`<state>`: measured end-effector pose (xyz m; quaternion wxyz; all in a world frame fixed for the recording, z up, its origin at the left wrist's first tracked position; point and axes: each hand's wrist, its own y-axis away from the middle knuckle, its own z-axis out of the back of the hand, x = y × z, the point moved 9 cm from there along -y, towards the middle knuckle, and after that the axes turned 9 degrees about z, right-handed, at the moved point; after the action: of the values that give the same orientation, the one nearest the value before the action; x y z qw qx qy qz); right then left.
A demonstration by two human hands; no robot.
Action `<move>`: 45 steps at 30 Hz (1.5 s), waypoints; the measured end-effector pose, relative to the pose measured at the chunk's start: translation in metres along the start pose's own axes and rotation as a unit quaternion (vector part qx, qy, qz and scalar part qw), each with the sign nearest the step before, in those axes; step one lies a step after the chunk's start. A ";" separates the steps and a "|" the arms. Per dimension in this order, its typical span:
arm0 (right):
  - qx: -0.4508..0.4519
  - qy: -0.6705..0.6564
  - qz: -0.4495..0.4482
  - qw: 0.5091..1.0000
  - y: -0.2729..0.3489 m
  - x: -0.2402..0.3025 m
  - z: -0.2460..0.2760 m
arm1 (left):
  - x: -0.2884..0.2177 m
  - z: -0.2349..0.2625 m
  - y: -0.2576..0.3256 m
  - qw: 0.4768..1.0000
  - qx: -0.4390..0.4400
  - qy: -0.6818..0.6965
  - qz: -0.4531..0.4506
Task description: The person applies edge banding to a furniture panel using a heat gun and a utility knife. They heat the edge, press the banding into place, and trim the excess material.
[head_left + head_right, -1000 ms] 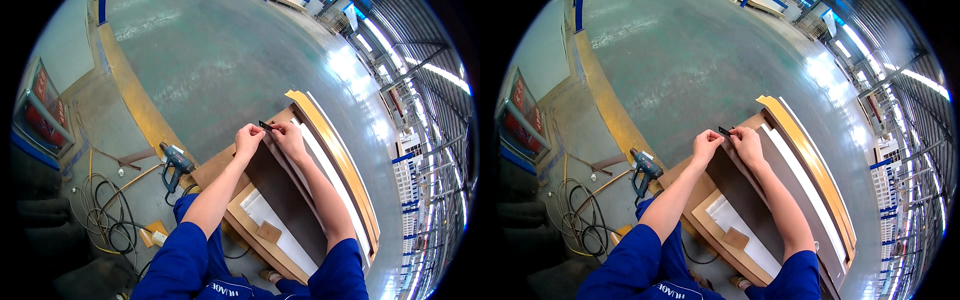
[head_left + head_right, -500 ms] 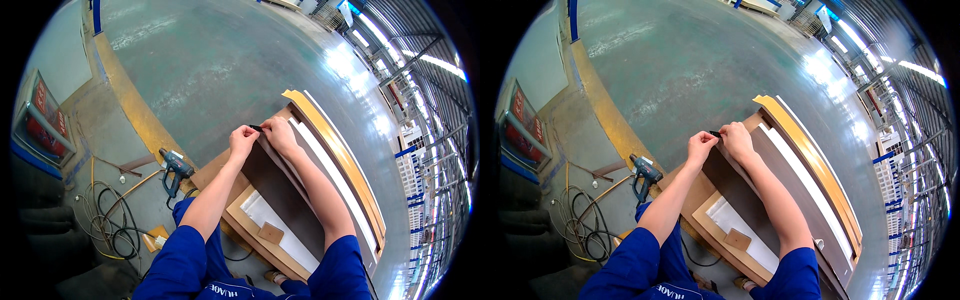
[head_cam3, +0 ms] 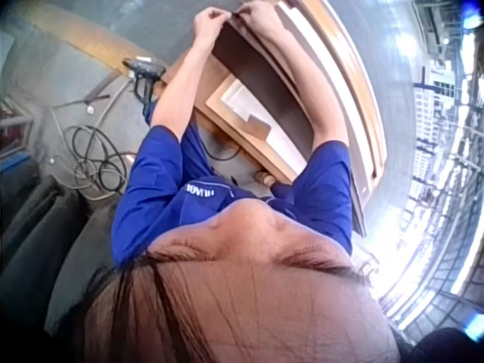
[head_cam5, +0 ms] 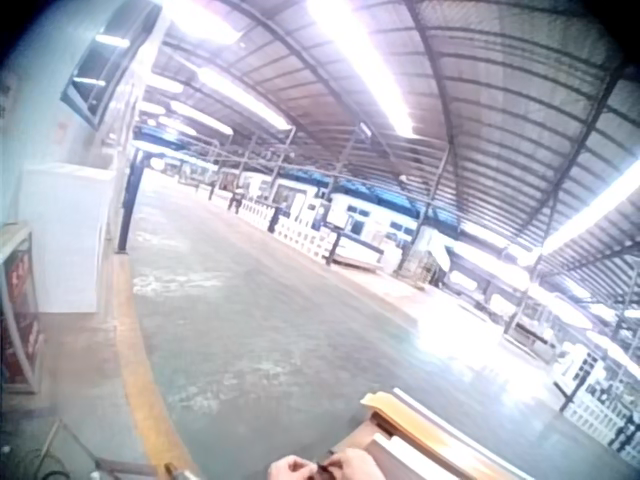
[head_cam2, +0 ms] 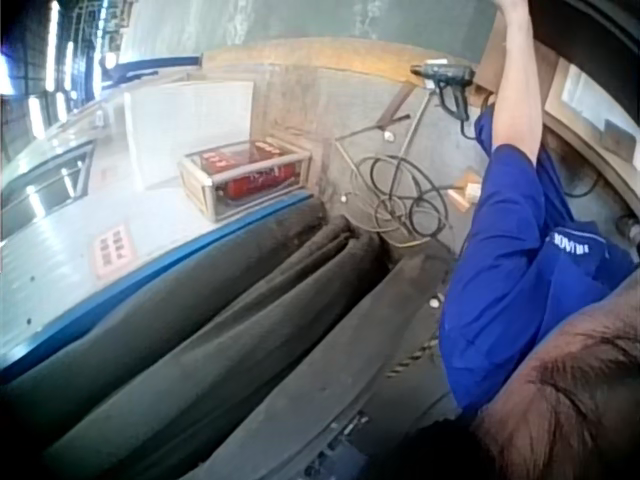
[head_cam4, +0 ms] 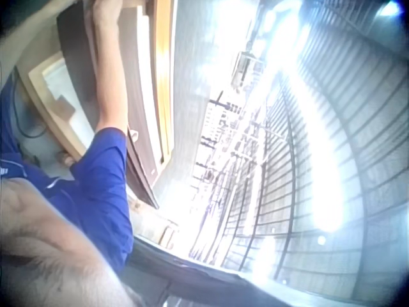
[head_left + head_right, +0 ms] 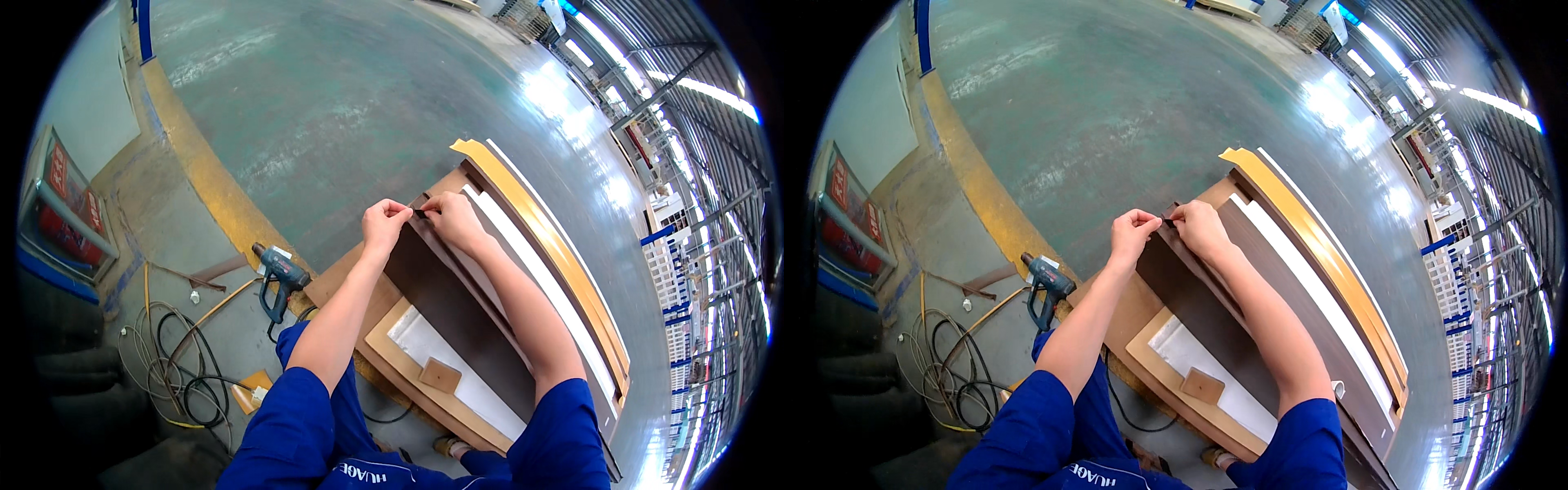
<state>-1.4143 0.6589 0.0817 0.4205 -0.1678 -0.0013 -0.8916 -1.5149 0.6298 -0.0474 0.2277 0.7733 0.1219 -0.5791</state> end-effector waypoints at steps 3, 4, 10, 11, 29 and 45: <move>0.006 0.013 -0.003 1.000 0.005 0.003 0.005 | -0.001 -0.002 -0.001 1.000 0.008 0.009 -0.007; 0.009 0.009 -0.002 1.000 0.007 0.002 0.004 | 0.000 -0.001 -0.001 1.000 0.003 0.016 -0.006; 0.024 0.010 -0.016 1.000 0.017 0.001 0.003 | -0.002 0.004 0.001 1.000 -0.002 0.028 -0.008; 0.025 0.007 -0.015 1.000 0.019 -0.001 0.003 | -0.002 0.004 0.001 1.000 0.001 0.025 -0.009; 0.058 0.036 0.032 0.997 0.072 -0.007 0.010 | -0.002 0.002 0.003 0.999 0.014 0.034 0.011; -0.085 0.088 0.107 0.987 0.028 0.030 0.028 | 0.019 -0.001 0.026 0.990 0.044 -0.100 0.093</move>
<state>-1.4025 0.6227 0.1129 0.4961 -0.1228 0.1294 -0.8498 -1.4971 0.6059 -0.0595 0.2577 0.7285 0.0005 -0.6347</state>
